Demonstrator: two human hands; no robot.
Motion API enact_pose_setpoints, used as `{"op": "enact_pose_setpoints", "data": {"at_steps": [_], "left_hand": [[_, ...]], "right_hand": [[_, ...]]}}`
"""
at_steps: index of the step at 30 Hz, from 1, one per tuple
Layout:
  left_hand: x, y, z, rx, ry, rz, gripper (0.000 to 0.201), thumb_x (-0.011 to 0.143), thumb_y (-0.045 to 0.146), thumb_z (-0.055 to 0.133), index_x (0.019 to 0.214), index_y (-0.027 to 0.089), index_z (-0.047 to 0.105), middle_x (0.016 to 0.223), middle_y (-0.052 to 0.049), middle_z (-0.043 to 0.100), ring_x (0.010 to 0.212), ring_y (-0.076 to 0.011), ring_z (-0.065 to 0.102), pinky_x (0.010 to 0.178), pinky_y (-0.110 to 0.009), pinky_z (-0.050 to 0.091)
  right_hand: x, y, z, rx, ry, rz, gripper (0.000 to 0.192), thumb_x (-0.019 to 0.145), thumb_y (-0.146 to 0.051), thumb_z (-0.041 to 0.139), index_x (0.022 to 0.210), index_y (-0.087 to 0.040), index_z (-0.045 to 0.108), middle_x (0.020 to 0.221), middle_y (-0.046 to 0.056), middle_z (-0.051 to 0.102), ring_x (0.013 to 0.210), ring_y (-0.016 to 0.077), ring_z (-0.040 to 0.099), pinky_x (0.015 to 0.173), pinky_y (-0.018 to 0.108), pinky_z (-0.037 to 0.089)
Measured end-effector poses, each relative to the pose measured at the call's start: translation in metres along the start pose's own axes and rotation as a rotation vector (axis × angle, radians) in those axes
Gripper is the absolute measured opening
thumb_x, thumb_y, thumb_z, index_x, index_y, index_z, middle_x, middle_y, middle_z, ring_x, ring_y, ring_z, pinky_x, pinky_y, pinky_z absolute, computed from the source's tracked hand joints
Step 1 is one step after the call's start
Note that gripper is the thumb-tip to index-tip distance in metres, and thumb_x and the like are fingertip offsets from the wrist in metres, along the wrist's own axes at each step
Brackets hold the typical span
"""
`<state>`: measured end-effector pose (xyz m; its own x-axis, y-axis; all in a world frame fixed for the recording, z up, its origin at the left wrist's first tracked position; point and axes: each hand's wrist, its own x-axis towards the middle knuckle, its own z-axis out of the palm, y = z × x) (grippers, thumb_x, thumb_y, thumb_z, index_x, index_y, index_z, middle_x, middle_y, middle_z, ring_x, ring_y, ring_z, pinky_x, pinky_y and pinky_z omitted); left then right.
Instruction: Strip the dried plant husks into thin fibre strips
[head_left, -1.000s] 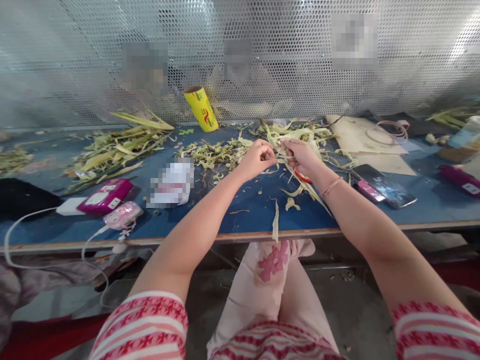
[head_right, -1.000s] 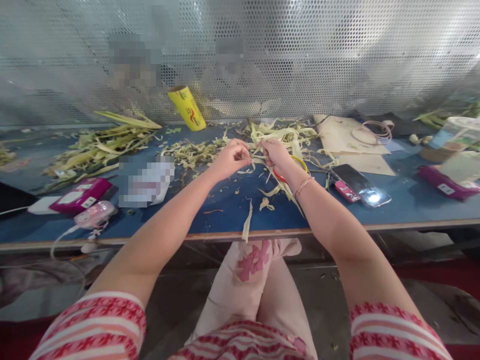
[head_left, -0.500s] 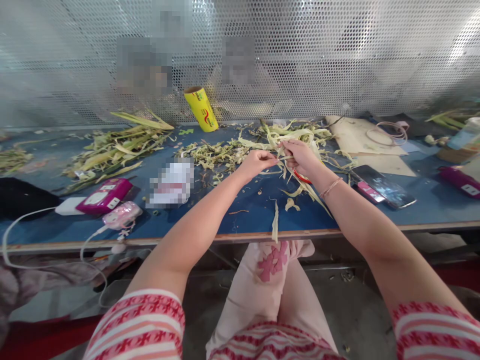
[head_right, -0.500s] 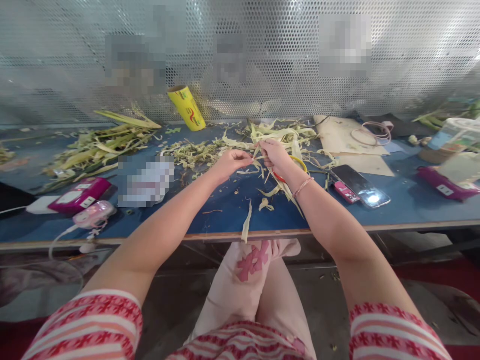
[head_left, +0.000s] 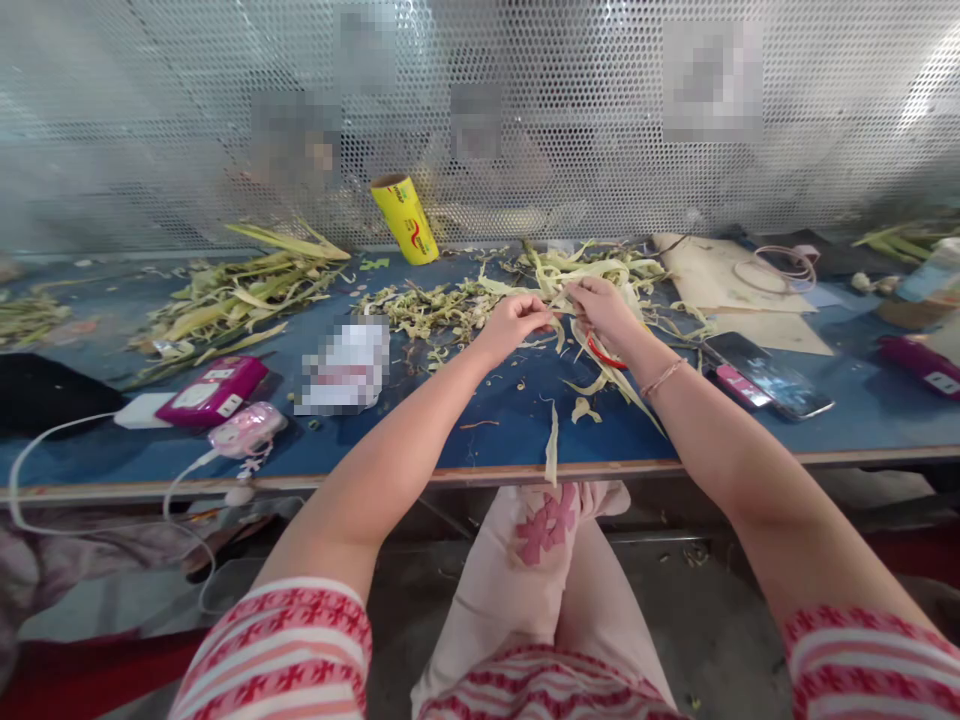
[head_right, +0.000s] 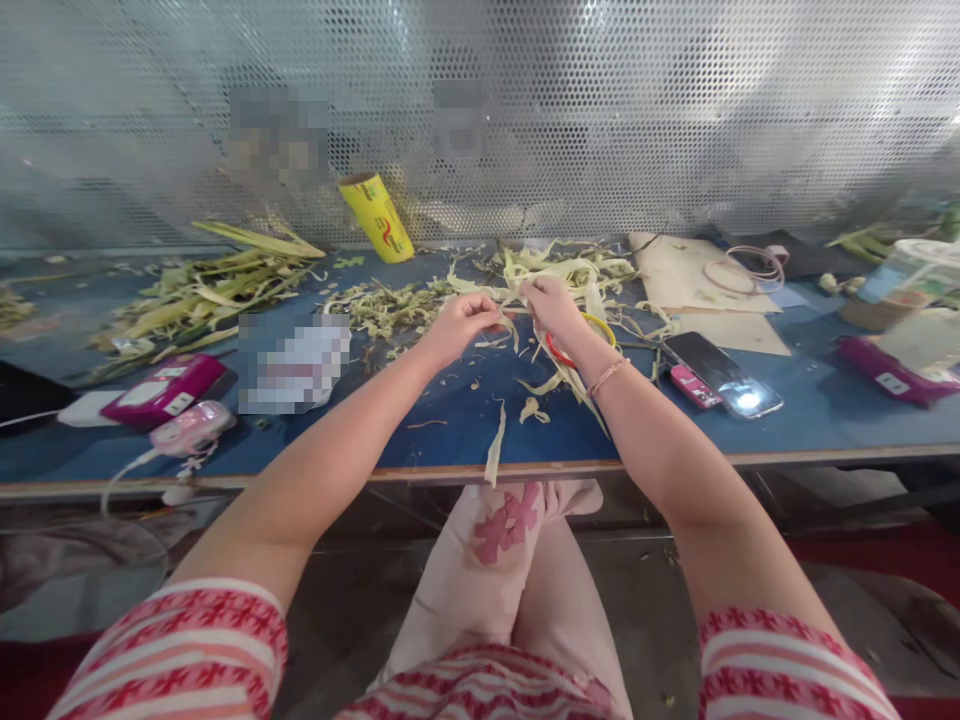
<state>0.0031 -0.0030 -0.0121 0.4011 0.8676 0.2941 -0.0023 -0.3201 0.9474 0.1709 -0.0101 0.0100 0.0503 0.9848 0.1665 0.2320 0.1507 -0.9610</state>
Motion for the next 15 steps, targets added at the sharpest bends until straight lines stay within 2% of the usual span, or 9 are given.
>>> {"op": "enact_pose_setpoints", "data": {"at_steps": [3,5,6,8,11,15], "left_hand": [[0.003,-0.004,-0.002,-0.071,0.068,-0.015,0.017,0.079,0.018,0.065,0.065,0.016,0.055,0.066,0.0,0.065,0.068,-0.0098,0.065,0.07,-0.024,0.049],[0.004,-0.004,-0.002,-0.118,0.104,-0.025,0.018,0.079,0.016,0.066,0.065,0.016,0.054,0.066,0.0,0.066,0.069,-0.0096,0.066,0.07,-0.024,0.049],[0.005,-0.003,-0.002,-0.145,0.121,-0.03,0.018,0.079,0.015,0.066,0.065,0.016,0.054,0.067,0.0,0.066,0.068,-0.0092,0.065,0.07,-0.023,0.049],[0.004,0.001,-0.002,-0.211,0.156,-0.045,0.018,0.079,0.013,0.064,0.064,0.016,0.054,0.068,0.0,0.068,0.064,-0.0074,0.063,0.068,-0.022,0.048],[0.002,0.01,-0.002,-0.337,0.209,-0.083,0.019,0.079,0.01,0.062,0.063,0.017,0.054,0.065,0.001,0.067,0.058,-0.0054,0.058,0.065,-0.021,0.047],[-0.001,0.018,-0.003,-0.433,0.226,-0.144,0.018,0.078,0.009,0.06,0.062,0.017,0.057,0.061,0.002,0.064,0.057,-0.0054,0.057,0.064,-0.02,0.047]], "right_hand": [[0.009,0.009,-0.008,-0.357,0.152,-0.241,0.025,0.087,-0.024,0.058,0.065,-0.022,0.046,0.064,0.0,0.048,0.063,0.015,0.048,0.066,0.033,0.047],[0.011,0.013,-0.015,-0.524,0.237,-0.473,0.014,0.083,-0.024,0.062,0.074,-0.022,0.052,0.08,0.005,0.057,0.081,0.0209,0.055,0.081,0.041,0.05],[0.011,0.014,-0.017,-0.571,0.233,-0.583,0.008,0.083,-0.024,0.062,0.08,-0.022,0.055,0.088,0.007,0.059,0.088,0.023,0.056,0.086,0.045,0.05],[0.007,0.014,-0.02,-0.623,0.127,-0.769,0.006,0.086,-0.023,0.057,0.091,-0.021,0.058,0.098,0.01,0.059,0.095,0.025,0.056,0.089,0.047,0.05],[0.0,0.012,-0.017,-0.67,-0.078,-0.973,0.015,0.09,-0.018,0.048,0.099,-0.02,0.061,0.098,0.011,0.059,0.095,0.0247,0.057,0.086,0.045,0.051],[-0.004,0.015,-0.009,-0.715,-0.168,-1.097,0.021,0.092,-0.015,0.045,0.102,-0.02,0.063,0.098,0.01,0.058,0.091,0.0222,0.057,0.08,0.038,0.051]]}}
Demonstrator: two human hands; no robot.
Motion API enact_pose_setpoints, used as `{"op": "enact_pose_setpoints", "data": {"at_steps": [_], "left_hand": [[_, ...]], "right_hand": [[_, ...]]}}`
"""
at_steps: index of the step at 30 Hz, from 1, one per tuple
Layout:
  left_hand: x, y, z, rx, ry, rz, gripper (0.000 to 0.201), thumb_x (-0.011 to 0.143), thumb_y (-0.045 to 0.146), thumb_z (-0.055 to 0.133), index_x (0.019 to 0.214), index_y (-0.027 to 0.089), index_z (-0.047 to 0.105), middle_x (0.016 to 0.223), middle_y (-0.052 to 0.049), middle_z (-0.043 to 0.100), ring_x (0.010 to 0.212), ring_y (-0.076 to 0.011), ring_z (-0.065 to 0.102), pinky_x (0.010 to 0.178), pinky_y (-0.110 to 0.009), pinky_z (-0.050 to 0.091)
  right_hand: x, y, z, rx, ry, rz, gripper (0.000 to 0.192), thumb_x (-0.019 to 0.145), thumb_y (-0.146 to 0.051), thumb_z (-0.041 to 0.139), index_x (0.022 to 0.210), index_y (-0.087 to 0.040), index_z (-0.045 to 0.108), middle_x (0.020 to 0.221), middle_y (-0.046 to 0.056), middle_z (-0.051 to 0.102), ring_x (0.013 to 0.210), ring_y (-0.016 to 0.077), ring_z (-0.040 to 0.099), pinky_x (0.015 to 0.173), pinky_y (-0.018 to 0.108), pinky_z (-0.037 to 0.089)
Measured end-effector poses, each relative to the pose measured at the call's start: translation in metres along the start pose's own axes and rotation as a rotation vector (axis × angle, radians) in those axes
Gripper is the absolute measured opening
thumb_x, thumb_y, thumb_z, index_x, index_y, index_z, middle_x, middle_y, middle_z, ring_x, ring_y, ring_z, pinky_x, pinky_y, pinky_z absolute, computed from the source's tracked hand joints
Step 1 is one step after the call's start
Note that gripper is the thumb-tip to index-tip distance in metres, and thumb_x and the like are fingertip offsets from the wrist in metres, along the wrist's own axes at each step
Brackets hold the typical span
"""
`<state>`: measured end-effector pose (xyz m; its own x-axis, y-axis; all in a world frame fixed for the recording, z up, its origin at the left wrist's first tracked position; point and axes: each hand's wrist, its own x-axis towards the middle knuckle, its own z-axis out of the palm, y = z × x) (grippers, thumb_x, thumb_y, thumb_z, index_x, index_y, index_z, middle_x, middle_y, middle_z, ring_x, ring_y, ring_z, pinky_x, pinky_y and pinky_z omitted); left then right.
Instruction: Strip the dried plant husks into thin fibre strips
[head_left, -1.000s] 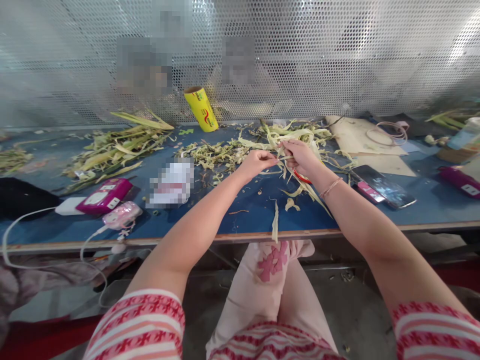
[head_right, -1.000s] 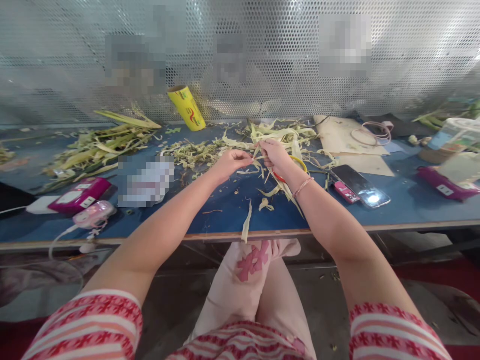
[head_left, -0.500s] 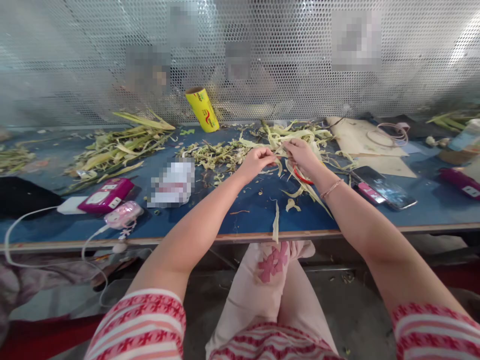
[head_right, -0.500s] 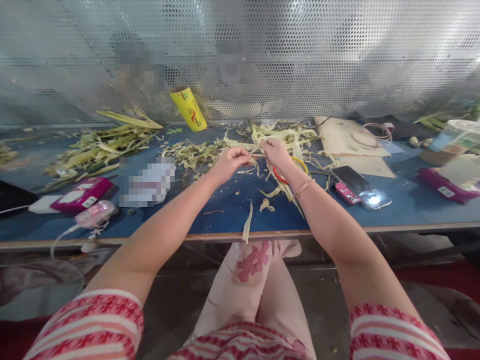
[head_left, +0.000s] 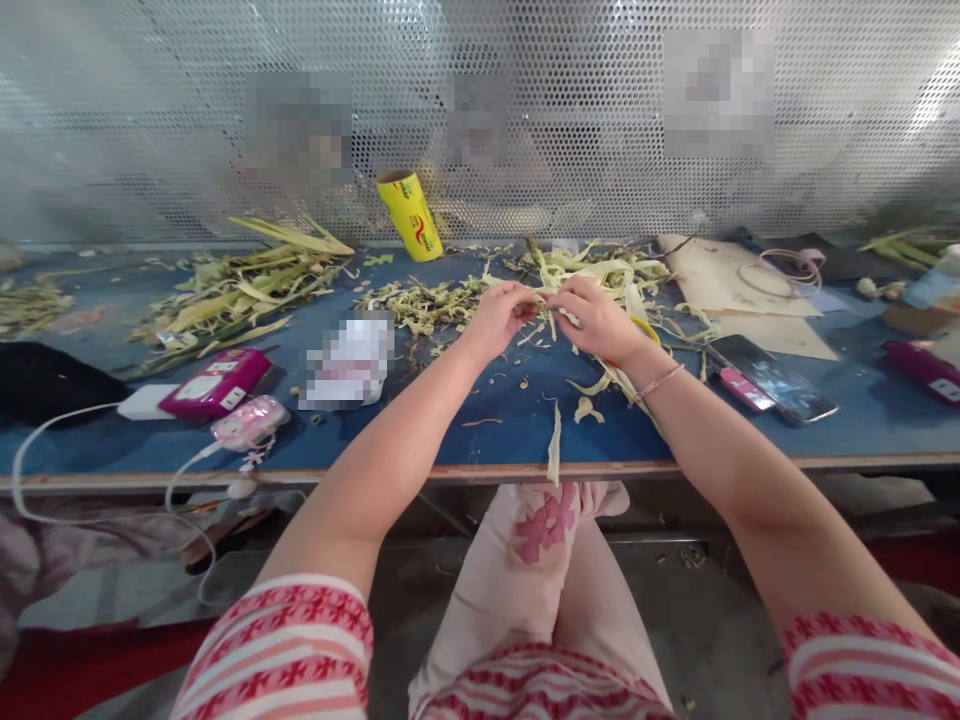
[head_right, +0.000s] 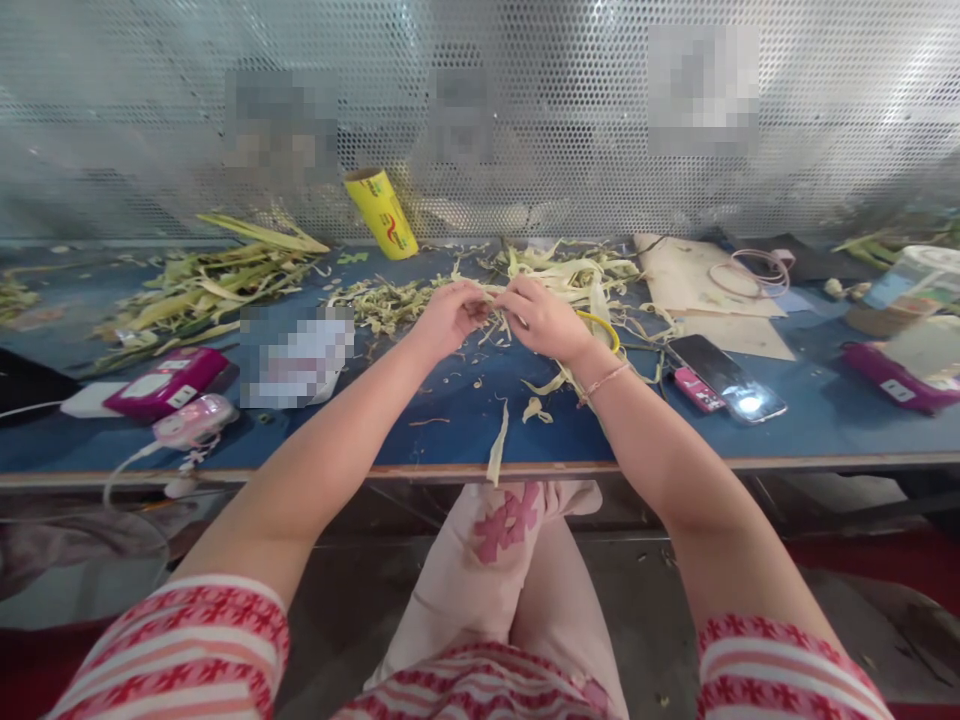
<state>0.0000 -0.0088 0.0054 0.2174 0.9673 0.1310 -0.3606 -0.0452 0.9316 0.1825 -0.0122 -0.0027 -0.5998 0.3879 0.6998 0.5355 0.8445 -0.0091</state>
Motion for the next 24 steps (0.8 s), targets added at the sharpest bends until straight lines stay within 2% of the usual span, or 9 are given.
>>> {"op": "enact_pose_setpoints", "data": {"at_steps": [5,9,13,18,24], "left_hand": [[0.0,0.002,0.001,-0.024,0.037,-0.061,0.018,0.075,0.009,0.058,0.059,0.017,0.058,0.059,0.001,0.061,0.058,-0.0067,0.054,0.062,-0.02,0.046],[0.002,0.002,0.0,-0.057,0.065,-0.089,0.02,0.076,0.01,0.057,0.057,0.018,0.054,0.055,0.001,0.057,0.056,-0.0068,0.052,0.061,-0.02,0.045],[0.004,0.002,0.0,-0.134,0.094,-0.156,0.024,0.075,0.01,0.058,0.054,0.018,0.05,0.051,0.003,0.049,0.052,-0.0056,0.047,0.058,-0.02,0.044],[0.006,0.001,-0.001,-0.165,0.093,-0.217,0.023,0.075,0.01,0.057,0.055,0.018,0.049,0.049,0.004,0.044,0.048,-0.0047,0.044,0.055,-0.02,0.044],[0.011,-0.002,-0.005,-0.101,0.049,-0.177,0.021,0.074,0.011,0.059,0.058,0.019,0.047,0.051,0.004,0.044,0.049,-0.0058,0.045,0.061,-0.023,0.049]], "right_hand": [[-0.002,0.001,0.005,-0.01,-0.041,-0.012,0.023,0.09,-0.017,0.05,0.109,-0.02,0.061,0.105,0.012,0.058,0.097,0.0236,0.057,0.084,0.04,0.05],[-0.004,0.0,0.005,-0.007,-0.052,-0.039,0.032,0.087,-0.018,0.055,0.118,-0.019,0.058,0.111,0.013,0.057,0.104,0.026,0.055,0.089,0.043,0.05],[-0.004,0.0,0.009,-0.118,-0.096,-0.063,0.038,0.086,-0.009,0.046,0.121,-0.018,0.057,0.114,0.014,0.056,0.103,0.025,0.054,0.083,0.039,0.05],[-0.003,-0.002,0.013,-0.264,-0.151,0.011,0.034,0.094,-0.013,0.039,0.119,-0.021,0.061,0.112,0.013,0.058,0.096,0.0228,0.054,0.076,0.034,0.047],[-0.003,-0.007,0.012,-0.209,-0.14,0.143,0.028,0.094,-0.022,0.048,0.117,-0.027,0.064,0.113,0.008,0.062,0.095,0.0215,0.055,0.079,0.033,0.045]]}}
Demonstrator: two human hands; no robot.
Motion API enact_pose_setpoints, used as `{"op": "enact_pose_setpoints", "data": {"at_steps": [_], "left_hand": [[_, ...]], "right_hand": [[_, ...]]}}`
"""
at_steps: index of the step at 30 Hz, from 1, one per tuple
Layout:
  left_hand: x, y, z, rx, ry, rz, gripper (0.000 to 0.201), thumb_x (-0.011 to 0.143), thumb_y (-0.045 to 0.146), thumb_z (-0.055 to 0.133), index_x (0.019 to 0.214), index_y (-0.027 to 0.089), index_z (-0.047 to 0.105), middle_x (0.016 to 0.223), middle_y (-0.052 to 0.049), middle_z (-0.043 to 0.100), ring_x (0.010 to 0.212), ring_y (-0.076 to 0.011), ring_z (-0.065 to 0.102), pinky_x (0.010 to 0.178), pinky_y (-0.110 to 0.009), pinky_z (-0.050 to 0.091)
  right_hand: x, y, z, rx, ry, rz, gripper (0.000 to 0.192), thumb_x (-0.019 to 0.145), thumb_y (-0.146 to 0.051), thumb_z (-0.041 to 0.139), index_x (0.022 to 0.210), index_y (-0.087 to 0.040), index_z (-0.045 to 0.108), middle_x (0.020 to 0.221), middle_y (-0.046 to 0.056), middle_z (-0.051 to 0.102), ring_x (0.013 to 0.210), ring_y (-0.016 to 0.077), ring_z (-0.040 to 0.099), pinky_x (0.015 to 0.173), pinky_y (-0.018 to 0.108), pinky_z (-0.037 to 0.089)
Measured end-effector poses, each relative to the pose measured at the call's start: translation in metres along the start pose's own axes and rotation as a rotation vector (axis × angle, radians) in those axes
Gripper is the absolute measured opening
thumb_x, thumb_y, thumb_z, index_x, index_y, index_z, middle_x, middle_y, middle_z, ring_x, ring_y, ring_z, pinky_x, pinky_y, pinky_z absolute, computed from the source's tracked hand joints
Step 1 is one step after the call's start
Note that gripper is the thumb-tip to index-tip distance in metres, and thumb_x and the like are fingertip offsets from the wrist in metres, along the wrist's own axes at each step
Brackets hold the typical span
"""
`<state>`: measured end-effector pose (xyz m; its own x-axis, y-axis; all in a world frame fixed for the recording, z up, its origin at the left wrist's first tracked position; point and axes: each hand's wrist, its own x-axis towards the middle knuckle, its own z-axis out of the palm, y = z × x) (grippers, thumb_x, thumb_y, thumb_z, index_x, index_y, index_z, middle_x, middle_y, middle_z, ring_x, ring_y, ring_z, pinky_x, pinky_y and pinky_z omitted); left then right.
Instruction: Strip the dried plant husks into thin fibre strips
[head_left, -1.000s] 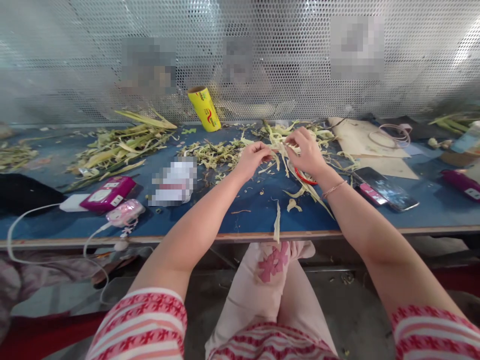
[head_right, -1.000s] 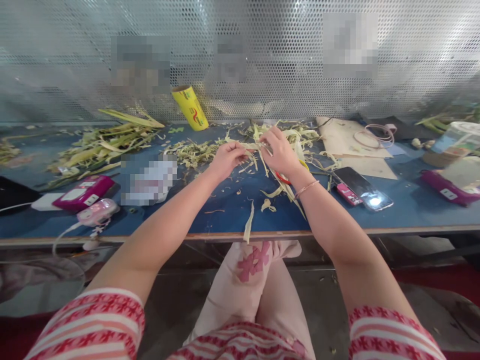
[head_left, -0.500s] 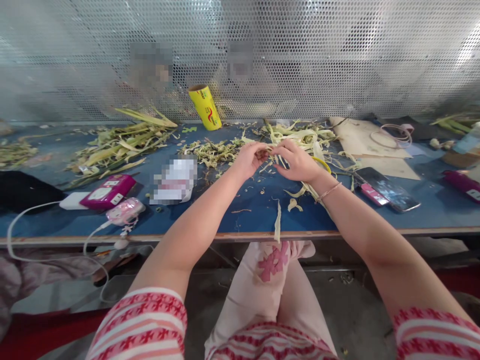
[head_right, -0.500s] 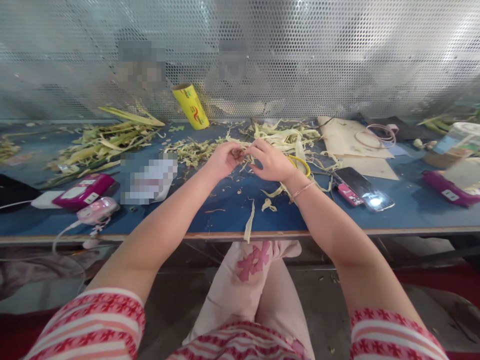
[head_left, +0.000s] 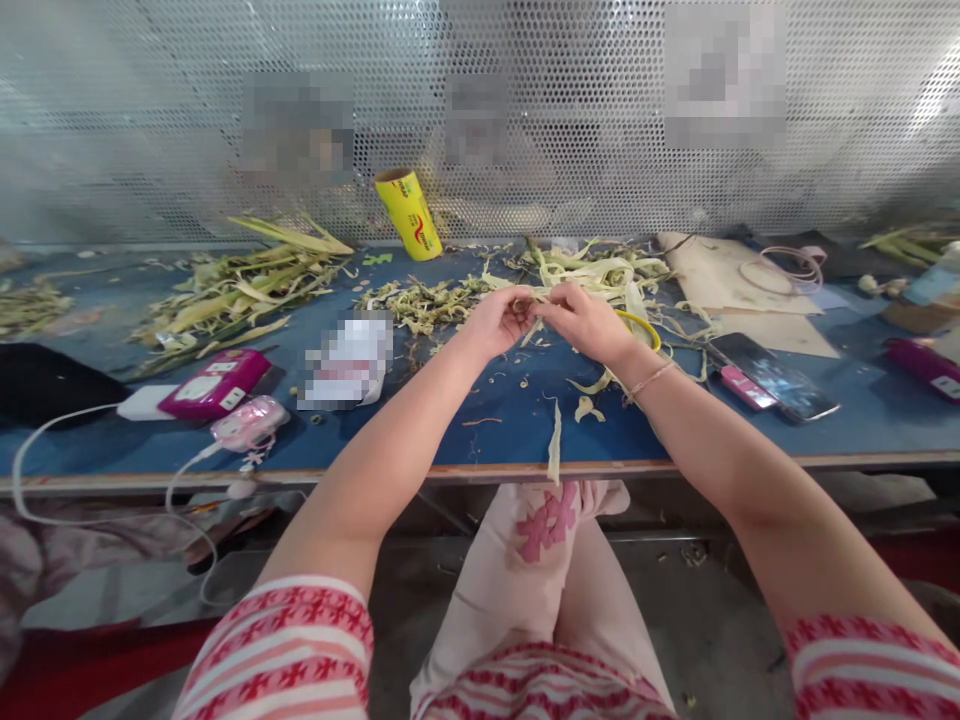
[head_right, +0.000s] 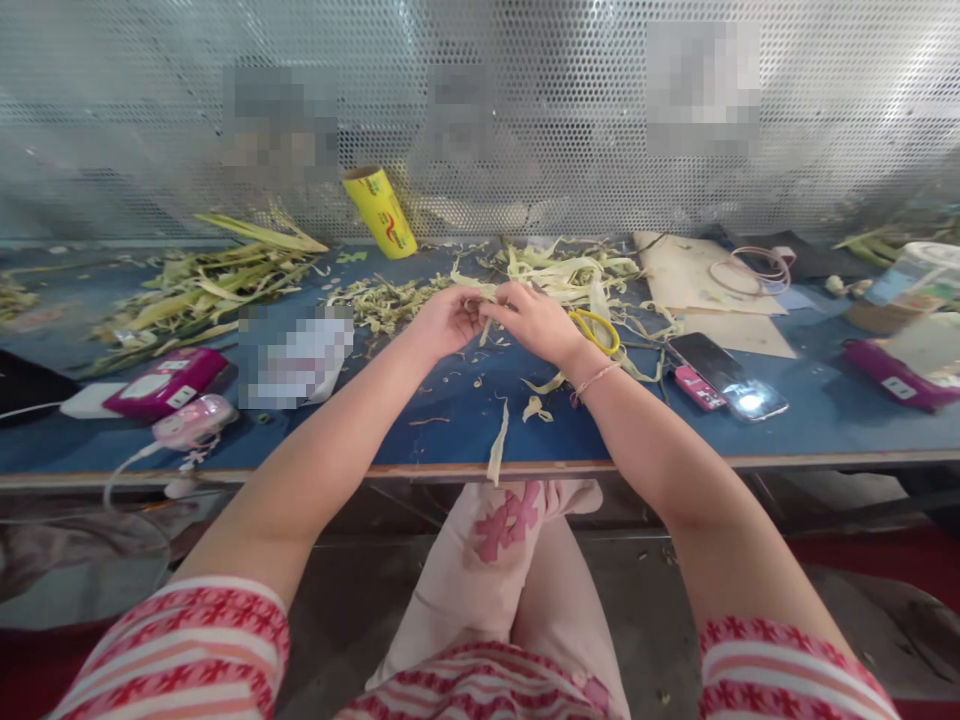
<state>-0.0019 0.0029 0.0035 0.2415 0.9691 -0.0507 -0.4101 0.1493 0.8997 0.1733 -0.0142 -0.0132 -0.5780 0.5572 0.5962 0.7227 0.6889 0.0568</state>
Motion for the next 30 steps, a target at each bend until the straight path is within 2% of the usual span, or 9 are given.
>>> {"op": "enact_pose_setpoints", "data": {"at_steps": [4,8,15,22,26,30], "left_hand": [[0.0002,0.0006,-0.0007,-0.01,0.02,-0.012,0.019,0.076,0.012,0.057,0.059,0.019,0.05,0.052,0.003,0.046,0.049,-0.006,0.046,0.059,-0.023,0.047],[-0.0005,0.0003,-0.0018,0.041,-0.013,-0.022,0.019,0.076,0.017,0.059,0.06,0.019,0.051,0.052,0.003,0.047,0.05,-0.0079,0.048,0.059,-0.024,0.047],[-0.0079,0.0031,0.0048,-0.061,0.035,-0.077,0.023,0.08,0.011,0.056,0.058,0.017,0.052,0.051,0.003,0.049,0.049,-0.0051,0.046,0.054,-0.02,0.043],[-0.0057,0.0015,0.0026,0.003,0.012,-0.046,0.02,0.078,0.013,0.059,0.06,0.018,0.053,0.053,0.003,0.051,0.049,-0.0056,0.048,0.055,-0.02,0.046],[-0.0033,-0.0006,0.0001,0.075,0.009,0.023,0.016,0.078,0.015,0.061,0.063,0.019,0.054,0.055,0.003,0.053,0.052,-0.007,0.052,0.064,-0.024,0.05],[-0.008,-0.0002,0.0031,0.058,0.018,0.047,0.015,0.081,0.014,0.062,0.067,0.018,0.058,0.06,0.002,0.059,0.056,-0.0064,0.056,0.064,-0.022,0.049]], "right_hand": [[0.0009,-0.0022,-0.0041,0.014,0.025,0.005,0.025,0.096,-0.026,0.049,0.114,-0.029,0.067,0.112,0.007,0.064,0.096,0.0216,0.055,0.08,0.033,0.046],[0.0025,-0.0043,-0.0081,0.022,-0.001,-0.017,0.027,0.098,-0.028,0.045,0.11,-0.026,0.068,0.109,0.009,0.063,0.095,0.0224,0.056,0.079,0.035,0.047],[0.0034,-0.0051,-0.0063,-0.073,0.004,-0.197,0.029,0.098,-0.026,0.042,0.112,-0.018,0.067,0.112,0.015,0.061,0.096,0.0245,0.056,0.079,0.037,0.048],[0.0039,-0.0071,-0.0048,-0.027,0.035,-0.153,0.032,0.099,-0.025,0.038,0.106,-0.02,0.069,0.108,0.013,0.061,0.093,0.0228,0.056,0.079,0.037,0.048],[0.0038,-0.0059,-0.0059,0.06,0.068,-0.109,0.035,0.099,-0.024,0.037,0.11,-0.022,0.07,0.107,0.012,0.063,0.092,0.0213,0.057,0.079,0.036,0.049],[0.004,-0.0061,-0.0068,0.2,0.125,-0.099,0.035,0.099,-0.025,0.038,0.111,-0.023,0.071,0.109,0.011,0.066,0.097,0.0209,0.06,0.084,0.036,0.051]]}}
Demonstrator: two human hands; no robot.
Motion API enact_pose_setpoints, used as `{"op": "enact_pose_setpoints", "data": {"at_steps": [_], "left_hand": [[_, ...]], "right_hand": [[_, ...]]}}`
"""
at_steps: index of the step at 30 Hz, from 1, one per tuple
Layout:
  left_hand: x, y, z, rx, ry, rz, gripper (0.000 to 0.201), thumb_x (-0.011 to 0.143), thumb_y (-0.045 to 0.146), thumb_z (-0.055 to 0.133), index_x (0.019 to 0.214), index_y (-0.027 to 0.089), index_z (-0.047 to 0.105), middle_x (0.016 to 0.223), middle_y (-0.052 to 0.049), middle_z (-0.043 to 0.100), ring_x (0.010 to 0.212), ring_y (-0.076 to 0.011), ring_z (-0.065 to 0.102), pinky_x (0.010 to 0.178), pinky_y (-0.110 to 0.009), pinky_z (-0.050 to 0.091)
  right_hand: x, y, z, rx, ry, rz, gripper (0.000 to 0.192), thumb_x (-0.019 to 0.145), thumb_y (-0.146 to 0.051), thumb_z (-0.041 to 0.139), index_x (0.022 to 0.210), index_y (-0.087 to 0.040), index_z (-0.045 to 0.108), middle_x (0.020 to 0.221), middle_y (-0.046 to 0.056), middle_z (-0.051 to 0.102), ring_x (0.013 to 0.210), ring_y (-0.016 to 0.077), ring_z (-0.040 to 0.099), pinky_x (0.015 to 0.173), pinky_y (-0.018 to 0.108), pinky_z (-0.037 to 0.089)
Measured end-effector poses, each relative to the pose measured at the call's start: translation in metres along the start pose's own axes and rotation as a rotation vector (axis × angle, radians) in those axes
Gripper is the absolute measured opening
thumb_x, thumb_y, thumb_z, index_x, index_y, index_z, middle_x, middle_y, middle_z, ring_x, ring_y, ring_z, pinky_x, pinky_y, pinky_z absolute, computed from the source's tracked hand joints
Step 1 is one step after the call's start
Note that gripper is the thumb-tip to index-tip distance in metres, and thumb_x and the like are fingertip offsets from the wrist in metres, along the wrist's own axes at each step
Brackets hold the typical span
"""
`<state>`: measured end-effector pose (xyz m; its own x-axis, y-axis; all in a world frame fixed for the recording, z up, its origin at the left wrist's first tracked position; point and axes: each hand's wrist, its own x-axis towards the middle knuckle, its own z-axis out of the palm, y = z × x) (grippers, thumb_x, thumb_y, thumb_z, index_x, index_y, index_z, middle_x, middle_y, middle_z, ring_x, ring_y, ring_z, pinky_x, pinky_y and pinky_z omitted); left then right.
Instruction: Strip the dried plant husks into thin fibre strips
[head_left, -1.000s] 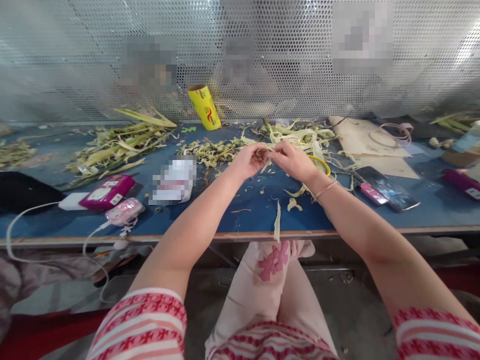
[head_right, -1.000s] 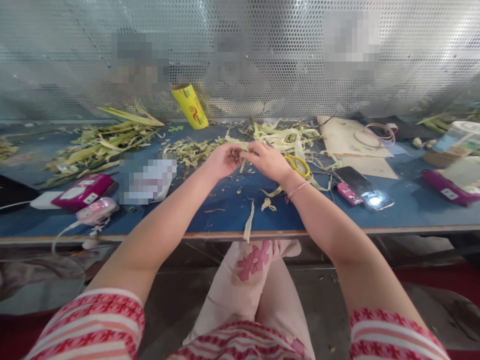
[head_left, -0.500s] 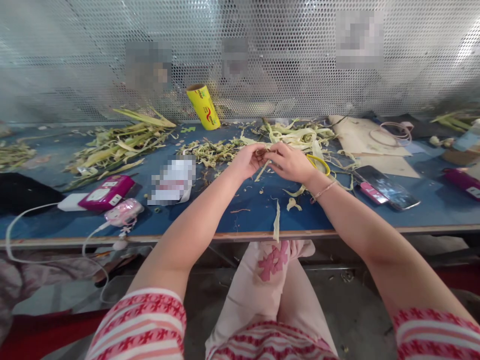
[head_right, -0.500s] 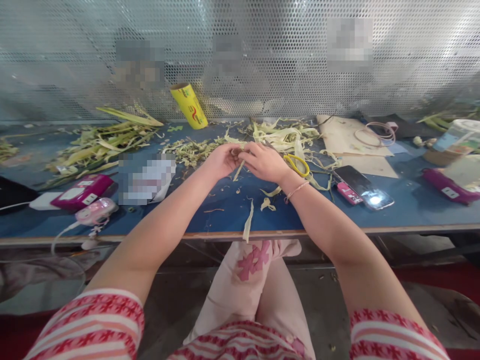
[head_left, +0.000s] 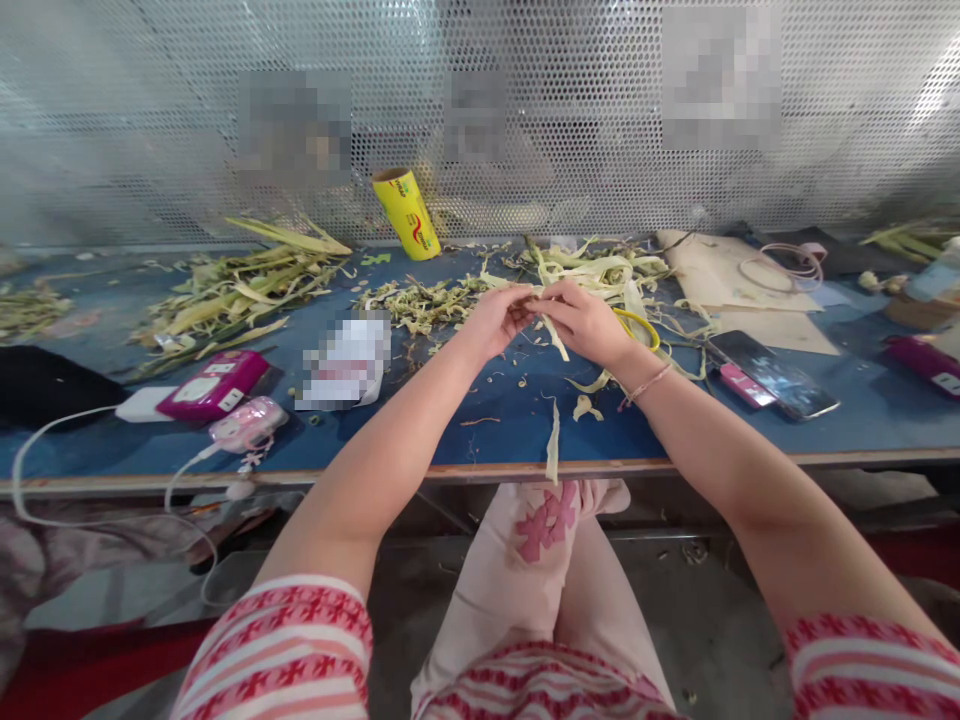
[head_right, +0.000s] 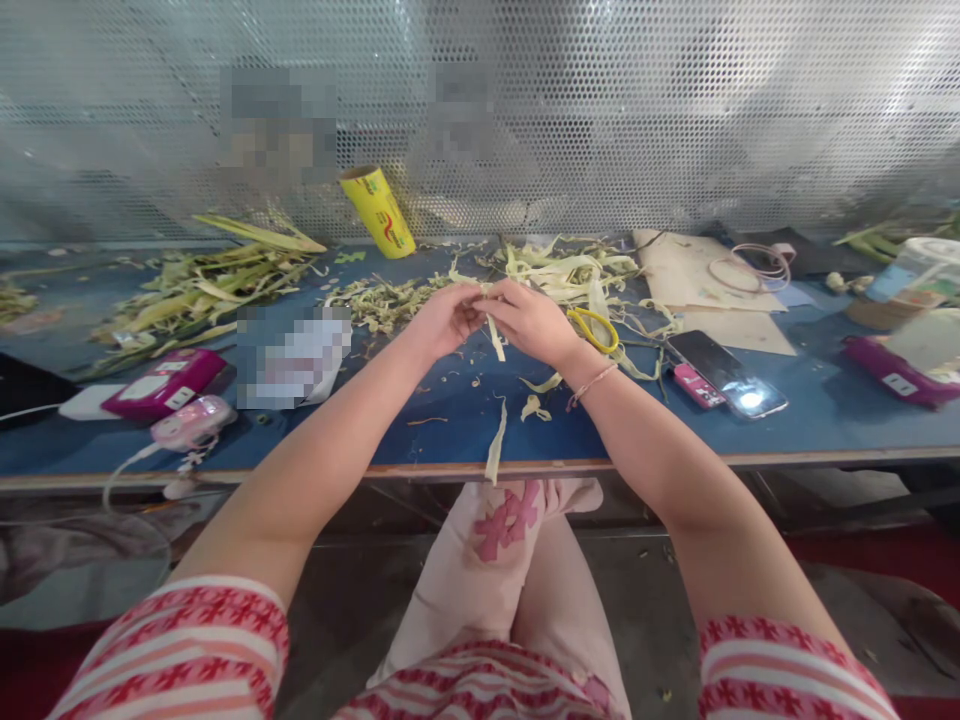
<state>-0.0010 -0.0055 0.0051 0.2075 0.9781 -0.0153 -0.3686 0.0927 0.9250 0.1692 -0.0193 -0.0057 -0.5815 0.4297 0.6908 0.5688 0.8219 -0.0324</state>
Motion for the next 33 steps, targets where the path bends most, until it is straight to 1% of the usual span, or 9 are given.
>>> {"op": "enact_pose_setpoints", "data": {"at_steps": [4,7,11,14,19,23,26,30,33], "left_hand": [[-0.006,0.0,0.003,0.04,-0.024,0.038,0.012,0.082,0.012,0.065,0.072,0.016,0.059,0.061,0.004,0.059,0.056,-0.0044,0.057,0.063,-0.019,0.048],[-0.006,-0.001,0.004,0.136,-0.075,0.06,0.008,0.078,0.014,0.07,0.075,0.016,0.063,0.065,0.003,0.063,0.06,-0.0051,0.061,0.068,-0.02,0.05],[-0.004,-0.005,0.003,0.25,-0.128,0.121,0.006,0.074,0.016,0.071,0.074,0.015,0.065,0.067,0.003,0.065,0.06,-0.0063,0.062,0.07,-0.023,0.051],[-0.002,-0.008,0.001,0.306,-0.179,0.173,0.004,0.072,0.014,0.069,0.072,0.015,0.065,0.064,0.003,0.064,0.061,-0.008,0.063,0.068,-0.024,0.05],[-0.003,-0.007,-0.001,0.474,-0.279,0.281,0.008,0.073,0.02,0.07,0.068,0.015,0.066,0.063,0.001,0.065,0.065,-0.0101,0.064,0.07,-0.025,0.05],[-0.006,-0.006,0.0,0.596,-0.269,0.323,0.016,0.073,0.025,0.073,0.065,0.014,0.065,0.061,0.001,0.065,0.062,-0.0095,0.061,0.068,-0.025,0.048],[-0.003,-0.008,-0.001,0.517,-0.27,0.286,0.018,0.077,0.024,0.071,0.063,0.015,0.063,0.061,0.001,0.065,0.063,-0.0095,0.061,0.071,-0.026,0.049],[0.0,-0.009,-0.002,0.286,-0.223,0.175,0.017,0.077,0.02,0.071,0.065,0.015,0.06,0.062,0.001,0.064,0.062,-0.0094,0.063,0.072,-0.027,0.051],[0.0,-0.006,-0.001,0.105,-0.161,0.051,0.013,0.076,0.015,0.07,0.069,0.014,0.059,0.063,0.001,0.064,0.059,-0.0093,0.063,0.069,-0.026,0.051]], "right_hand": [[0.003,-0.003,-0.001,0.157,0.054,0.06,0.03,0.097,-0.027,0.043,0.103,-0.023,0.072,0.105,0.011,0.07,0.1,0.0224,0.063,0.091,0.04,0.051],[0.006,-0.006,-0.003,0.232,0.111,0.232,0.026,0.096,-0.029,0.046,0.091,-0.024,0.071,0.097,0.009,0.071,0.095,0.0219,0.063,0.09,0.039,0.05],[0.009,-0.008,-0.008,0.311,0.214,0.472,0.027,0.095,-0.032,0.05,0.073,-0.022,0.063,0.082,0.006,0.065,0.085,0.0193,0.06,0.083,0.035,0.048],[0.011,-0.005,-0.011,0.351,0.263,0.573,0.03,0.092,-0.032,0.055,0.064,-0.021,0.057,0.07,0.003,0.057,0.076,0.0172,0.055,0.074,0.031,0.044],[0.013,0.003,-0.009,0.415,0.214,0.631,0.033,0.086,-0.031,0.063,0.057,-0.02,0.052,0.06,-0.001,0.046,0.063,0.0128,0.044,0.064,0.029,0.036],[0.013,0.006,-0.006,0.46,0.127,0.653,0.034,0.087,-0.029,0.062,0.056,-0.018,0.051,0.056,-0.003,0.044,0.058,0.0107,0.041,0.061,0.029,0.032],[0.013,0.006,-0.006,0.547,0.106,0.711,0.032,0.09,-0.029,0.059,0.06,-0.019,0.052,0.059,-0.002,0.05,0.058,0.0107,0.047,0.062,0.028,0.038],[0.012,0.007,-0.005,0.766,0.167,0.865,0.02,0.089,-0.03,0.063,0.075,-0.021,0.052,0.071,-0.001,0.057,0.067,0.0137,0.06,0.068,0.029,0.05],[0.011,0.009,-0.003,0.851,0.124,0.911,0.021,0.09,-0.029,0.061,0.074,-0.022,0.049,0.072,-0.002,0.055,0.068,0.013,0.059,0.07,0.029,0.05]]}}
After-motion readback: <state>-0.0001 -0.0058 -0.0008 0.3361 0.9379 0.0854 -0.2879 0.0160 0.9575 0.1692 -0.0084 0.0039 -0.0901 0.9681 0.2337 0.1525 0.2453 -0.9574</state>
